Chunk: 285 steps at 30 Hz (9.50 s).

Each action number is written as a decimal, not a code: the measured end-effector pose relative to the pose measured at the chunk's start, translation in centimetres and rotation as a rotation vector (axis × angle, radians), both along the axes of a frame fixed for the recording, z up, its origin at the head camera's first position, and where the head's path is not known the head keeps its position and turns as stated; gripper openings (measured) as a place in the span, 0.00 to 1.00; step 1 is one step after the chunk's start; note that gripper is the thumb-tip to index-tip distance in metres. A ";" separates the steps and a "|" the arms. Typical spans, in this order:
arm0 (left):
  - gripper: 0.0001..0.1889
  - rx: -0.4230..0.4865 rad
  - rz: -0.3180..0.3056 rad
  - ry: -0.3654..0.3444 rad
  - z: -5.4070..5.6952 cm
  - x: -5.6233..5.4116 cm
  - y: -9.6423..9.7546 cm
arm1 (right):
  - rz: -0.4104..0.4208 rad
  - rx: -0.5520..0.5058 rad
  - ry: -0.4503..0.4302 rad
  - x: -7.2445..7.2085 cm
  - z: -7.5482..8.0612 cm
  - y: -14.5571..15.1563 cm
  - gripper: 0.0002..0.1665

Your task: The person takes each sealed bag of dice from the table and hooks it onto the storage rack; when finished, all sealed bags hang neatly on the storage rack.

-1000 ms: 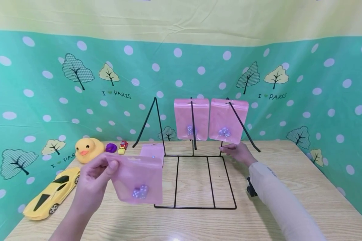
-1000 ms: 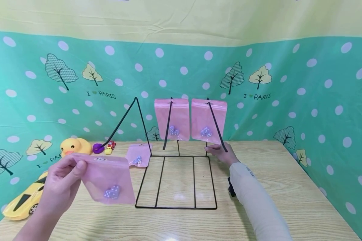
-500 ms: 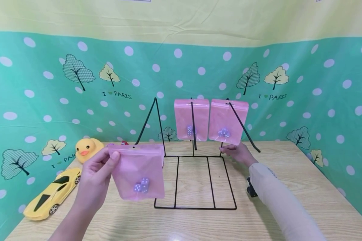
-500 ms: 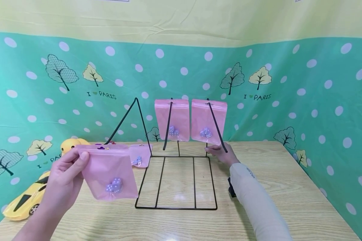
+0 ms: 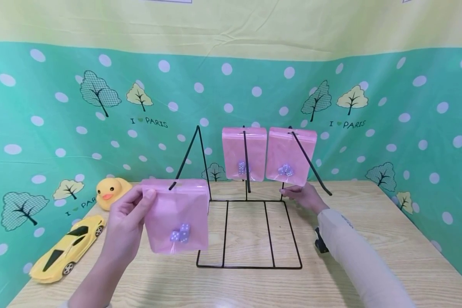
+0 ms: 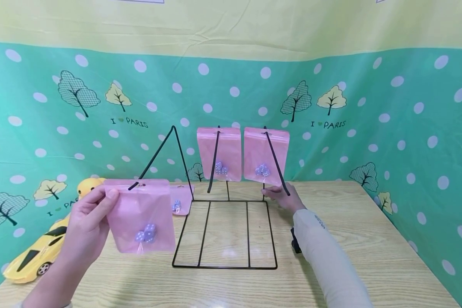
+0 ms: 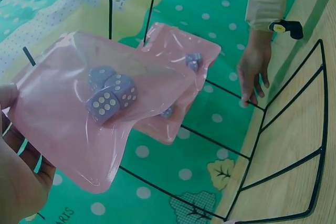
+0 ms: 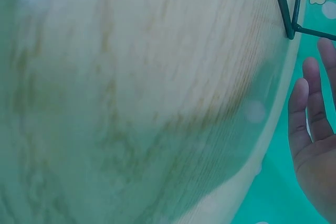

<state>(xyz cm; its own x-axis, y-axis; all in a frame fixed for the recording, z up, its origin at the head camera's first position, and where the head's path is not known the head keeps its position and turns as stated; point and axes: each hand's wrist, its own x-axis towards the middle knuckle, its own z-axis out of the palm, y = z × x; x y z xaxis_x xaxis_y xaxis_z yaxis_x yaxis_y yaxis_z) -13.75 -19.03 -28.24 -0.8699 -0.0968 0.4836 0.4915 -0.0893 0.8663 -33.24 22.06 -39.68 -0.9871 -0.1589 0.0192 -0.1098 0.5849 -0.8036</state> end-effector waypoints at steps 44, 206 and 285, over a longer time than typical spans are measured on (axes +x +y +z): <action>0.07 0.092 0.216 0.019 -0.1 -7.0 1.9 | 0.011 -0.008 0.012 -0.1 -0.3 0.2 0.23; 0.28 -0.702 0.329 -0.753 -10.6 -16.9 -1.3 | -0.004 0.000 0.011 -0.2 -0.2 0.0 0.20; 0.12 -0.328 0.009 -0.033 -2.8 1.0 -2.8 | -0.009 0.039 -0.004 0.3 -0.1 -0.1 0.24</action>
